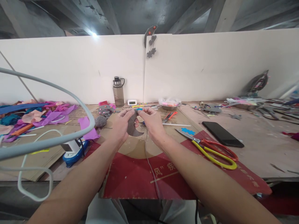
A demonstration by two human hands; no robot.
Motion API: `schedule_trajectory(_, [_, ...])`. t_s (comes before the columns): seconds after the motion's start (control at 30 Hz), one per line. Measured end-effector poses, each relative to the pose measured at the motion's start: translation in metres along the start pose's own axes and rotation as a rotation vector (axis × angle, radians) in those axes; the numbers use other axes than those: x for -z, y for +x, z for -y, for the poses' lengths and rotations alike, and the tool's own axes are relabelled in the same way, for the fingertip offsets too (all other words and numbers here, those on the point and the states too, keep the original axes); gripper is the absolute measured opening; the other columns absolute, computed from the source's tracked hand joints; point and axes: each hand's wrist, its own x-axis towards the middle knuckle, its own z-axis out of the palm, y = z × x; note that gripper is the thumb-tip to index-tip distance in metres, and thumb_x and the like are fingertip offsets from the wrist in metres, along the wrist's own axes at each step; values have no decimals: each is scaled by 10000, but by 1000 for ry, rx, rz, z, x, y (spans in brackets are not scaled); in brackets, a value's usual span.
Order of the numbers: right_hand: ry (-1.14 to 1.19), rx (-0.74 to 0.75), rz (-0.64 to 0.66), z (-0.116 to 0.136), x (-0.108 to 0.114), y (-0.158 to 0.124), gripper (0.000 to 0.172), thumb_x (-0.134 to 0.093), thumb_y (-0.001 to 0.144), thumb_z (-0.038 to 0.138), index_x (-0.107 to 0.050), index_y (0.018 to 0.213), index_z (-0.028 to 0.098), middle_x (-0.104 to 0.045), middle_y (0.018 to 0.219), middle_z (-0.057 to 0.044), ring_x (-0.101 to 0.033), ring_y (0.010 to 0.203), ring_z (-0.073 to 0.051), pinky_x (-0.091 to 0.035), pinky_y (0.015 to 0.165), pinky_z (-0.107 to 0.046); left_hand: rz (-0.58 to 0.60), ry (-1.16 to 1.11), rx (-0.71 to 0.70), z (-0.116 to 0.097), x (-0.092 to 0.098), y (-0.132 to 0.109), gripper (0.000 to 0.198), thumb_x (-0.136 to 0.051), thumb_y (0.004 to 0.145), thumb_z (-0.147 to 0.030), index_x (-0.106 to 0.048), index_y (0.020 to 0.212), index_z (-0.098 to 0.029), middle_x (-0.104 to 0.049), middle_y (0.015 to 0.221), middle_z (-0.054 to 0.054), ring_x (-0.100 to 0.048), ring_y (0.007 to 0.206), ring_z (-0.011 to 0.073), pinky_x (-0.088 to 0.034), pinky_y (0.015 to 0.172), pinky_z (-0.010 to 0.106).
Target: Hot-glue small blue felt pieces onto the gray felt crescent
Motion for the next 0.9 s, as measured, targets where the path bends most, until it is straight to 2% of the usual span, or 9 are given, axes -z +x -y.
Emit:
schedule_trajectory(0.2, [-74,26,-23,-1,5,1,116,-603,645,270,-547,695,182,-540,563,57,-489,527,-95,-370,514,-219,74,53,39,-1,3,3,261,-742,653,-325,-633,832,-170,-632,737,5,-591,603,115,-524,549,254])
schedule_trajectory(0.4, [-145,52,-6,5,1,-4,81,-596,672,251,-552,692,187,-550,562,49,-497,529,-103,-374,507,-218,29,21,-8,2,3,3,236,-730,664,-353,-603,753,-175,-569,584,-24,-510,459,88,-440,439,211])
schedule_trajectory(0.6, [-159,103,53,-1,2,-6,137,-592,715,316,-569,734,182,-549,606,44,-481,548,-101,-381,544,-225,-13,56,-16,4,6,7,254,-734,655,-359,-609,741,-155,-570,575,-22,-500,444,79,-410,425,201])
schedule_trajectory(0.77, [-118,134,123,-4,8,-5,177,-536,771,341,-603,799,180,-593,728,15,-510,657,-110,-406,651,-239,-53,43,5,2,7,8,273,-742,632,-368,-618,732,-145,-598,640,-7,-501,448,72,-420,423,207])
schedule_trajectory(0.9, [-128,71,107,-3,9,-6,202,-531,782,375,-611,802,191,-541,654,33,-463,593,-104,-353,555,-226,-52,36,9,2,8,8,276,-742,631,-369,-625,733,-142,-606,656,-3,-507,458,70,-421,430,204])
